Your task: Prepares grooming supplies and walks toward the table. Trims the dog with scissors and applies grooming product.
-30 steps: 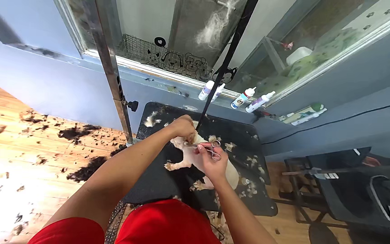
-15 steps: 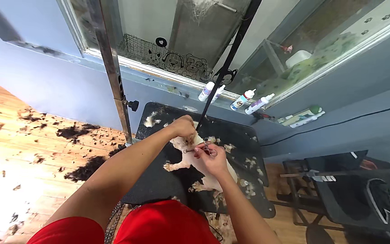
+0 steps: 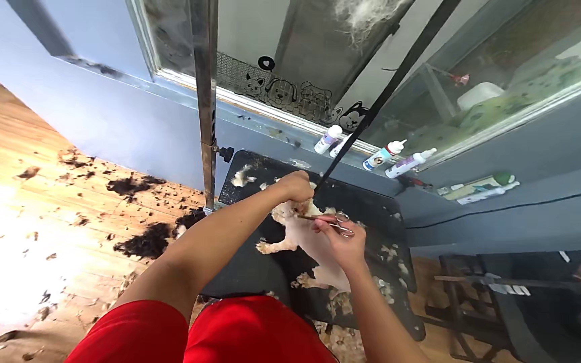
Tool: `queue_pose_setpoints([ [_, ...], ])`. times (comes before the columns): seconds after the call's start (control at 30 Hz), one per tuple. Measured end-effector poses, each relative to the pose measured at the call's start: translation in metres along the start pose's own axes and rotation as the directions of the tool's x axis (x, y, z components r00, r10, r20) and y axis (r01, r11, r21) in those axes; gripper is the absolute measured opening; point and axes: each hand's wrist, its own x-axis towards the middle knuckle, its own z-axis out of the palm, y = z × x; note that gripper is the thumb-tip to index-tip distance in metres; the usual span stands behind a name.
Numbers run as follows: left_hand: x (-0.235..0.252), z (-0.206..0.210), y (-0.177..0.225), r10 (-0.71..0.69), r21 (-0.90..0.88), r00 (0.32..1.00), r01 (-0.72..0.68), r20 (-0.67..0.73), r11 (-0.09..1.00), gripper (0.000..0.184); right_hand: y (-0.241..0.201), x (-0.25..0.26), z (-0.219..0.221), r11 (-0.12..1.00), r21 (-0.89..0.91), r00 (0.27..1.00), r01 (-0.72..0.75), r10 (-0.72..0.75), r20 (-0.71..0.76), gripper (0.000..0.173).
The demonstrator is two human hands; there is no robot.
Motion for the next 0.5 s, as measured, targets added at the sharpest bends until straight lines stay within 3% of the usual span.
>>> queue_pose_setpoints([
  [0.1, -0.001, 0.0, 0.001, -0.015, 0.01, 1.0, 0.014, 0.018, 1.0, 0.026, 0.012, 0.002, 0.002, 0.997, -0.065, 0.999, 0.033, -0.033, 0.009, 0.011],
  [0.2, 0.0, -0.001, 0.002, -0.02, 0.003, 0.999, 0.02, 0.025, 1.0, 0.026, 0.009, 0.003, -0.001, 0.975, -0.22, 0.99, -0.045, 0.072, 0.118, 0.008],
  [0.33, -0.001, 0.0, -0.005, 0.0, -0.031, 1.0, 0.001, 0.024, 1.0, 0.023, -0.013, 0.0, -0.001, 0.989, -0.043, 0.985, -0.145, 0.148, 0.086, 0.01],
  [0.43, -0.004, -0.001, -0.015, 0.103, -0.076, 0.995, -0.103, -0.002, 0.992, 0.02, -0.014, -0.001, -0.007, 0.966, 0.143, 0.975, -0.215, 0.205, 0.082, 0.027],
  [0.5, -0.016, 0.001, -0.019, 0.197, -0.128, 0.974, -0.21, -0.11, 0.969, 0.018, -0.014, -0.004, -0.011, 0.949, 0.206, 0.97, -0.24, 0.23, 0.074, 0.031],
])
